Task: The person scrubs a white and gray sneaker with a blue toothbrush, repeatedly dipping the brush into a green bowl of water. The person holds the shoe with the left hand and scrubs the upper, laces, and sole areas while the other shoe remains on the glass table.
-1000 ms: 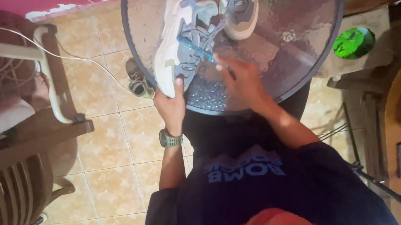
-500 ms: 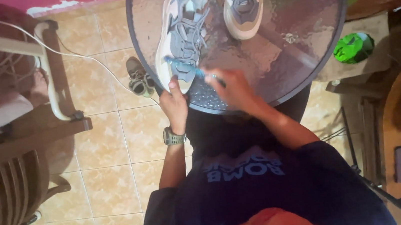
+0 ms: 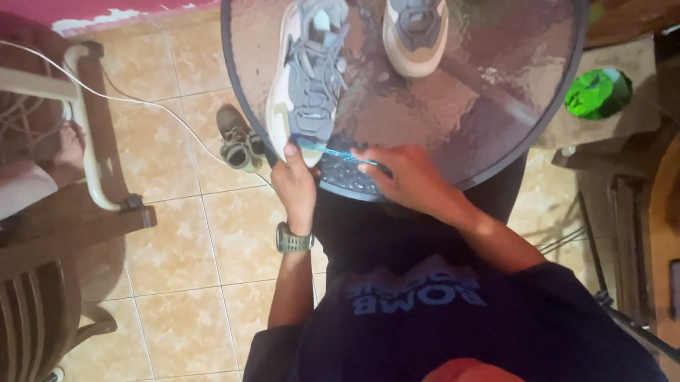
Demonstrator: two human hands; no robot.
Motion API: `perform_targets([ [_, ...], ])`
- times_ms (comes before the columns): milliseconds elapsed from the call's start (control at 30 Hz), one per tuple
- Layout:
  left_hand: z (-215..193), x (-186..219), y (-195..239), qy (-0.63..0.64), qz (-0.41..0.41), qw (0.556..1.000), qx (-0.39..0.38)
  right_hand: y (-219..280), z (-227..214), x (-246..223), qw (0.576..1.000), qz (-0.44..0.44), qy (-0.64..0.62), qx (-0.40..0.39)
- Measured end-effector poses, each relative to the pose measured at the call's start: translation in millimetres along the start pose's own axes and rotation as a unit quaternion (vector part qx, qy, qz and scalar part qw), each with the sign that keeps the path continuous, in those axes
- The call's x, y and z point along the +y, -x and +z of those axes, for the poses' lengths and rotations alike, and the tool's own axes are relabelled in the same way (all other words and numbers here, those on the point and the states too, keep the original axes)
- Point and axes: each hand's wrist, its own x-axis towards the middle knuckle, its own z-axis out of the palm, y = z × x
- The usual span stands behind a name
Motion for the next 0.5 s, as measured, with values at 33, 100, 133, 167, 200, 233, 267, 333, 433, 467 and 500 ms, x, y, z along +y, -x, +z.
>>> perform_targets([
  [33, -3, 11, 3, -0.002, -0.005, 1.0, -0.002, -5, 5, 5, 1.0, 0.005, -0.002, -0.002],
  [100, -4, 33, 4, -0.02, 0.02, 1.0, -0.003, -15, 14, 19, 0.996, 0.002, -0.004, 0.085],
  [133, -5, 27, 8, -0.019, 0.02, 1.0, -0.006, -5, 12, 18, 0.996, 0.003, -0.002, 0.087],
  [167, -6, 25, 4, -0.011, -0.002, 1.0, -0.009, -4, 9, 18, 0.999, 0.0, -0.027, 0.036],
  [200, -6, 23, 0, -0.002, -0.025, 1.0, -0.012, -2, 6, 18, 0.999, -0.004, -0.052, -0.014],
  [233, -6, 28, -2, -0.002, -0.026, 1.0, -0.007, -8, 4, 32, 0.998, -0.007, -0.053, -0.018],
  [267, -6, 33, -5, 0.008, -0.022, 1.0, -0.005, -13, 4, 48, 0.998, -0.008, -0.057, 0.024],
  [333, -10, 35, 10, 0.013, -0.032, 0.999, -0.014, 6, 16, 56, 0.996, 0.008, -0.061, 0.06],
  [433, -8, 46, 3, 0.014, -0.031, 0.999, -0.003, 4, 29, 59, 0.994, -0.005, -0.107, 0.023],
  [467, -8, 43, 2, 0.02, -0.027, 0.999, -0.003, 1, 26, 65, 0.995, -0.017, -0.089, 0.051],
  [500, -6, 38, 3, 0.027, -0.026, 0.999, -0.007, 3, 24, 71, 0.994, -0.026, -0.07, 0.079],
])
